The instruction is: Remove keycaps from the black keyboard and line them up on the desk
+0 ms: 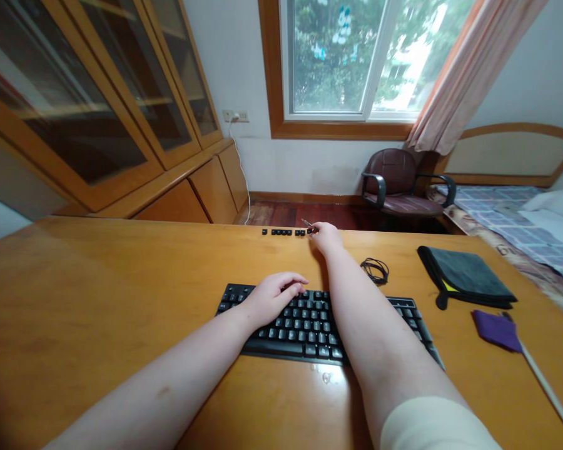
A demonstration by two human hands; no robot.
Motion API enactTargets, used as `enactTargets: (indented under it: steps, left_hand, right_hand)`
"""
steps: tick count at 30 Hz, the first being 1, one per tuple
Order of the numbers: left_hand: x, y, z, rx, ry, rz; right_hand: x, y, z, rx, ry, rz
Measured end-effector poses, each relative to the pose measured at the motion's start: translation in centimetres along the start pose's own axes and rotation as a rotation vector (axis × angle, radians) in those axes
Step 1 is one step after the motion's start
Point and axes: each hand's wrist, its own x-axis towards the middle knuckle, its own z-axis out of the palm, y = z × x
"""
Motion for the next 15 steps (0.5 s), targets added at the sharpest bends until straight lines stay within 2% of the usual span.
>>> enactTargets:
  steps: [7,15]
  left_hand:
    - [-0.08,0.15,-0.01,0.038,0.002,0.007]
    - [-0.01,0.3,-0.05,0.083,-0.011,0.017]
  right_hand:
    - [0.24,0.22,0.58,-0.037,-0.017,0.066]
    - [0.51,0.47,0.91,-0.006,-0.024,0.07]
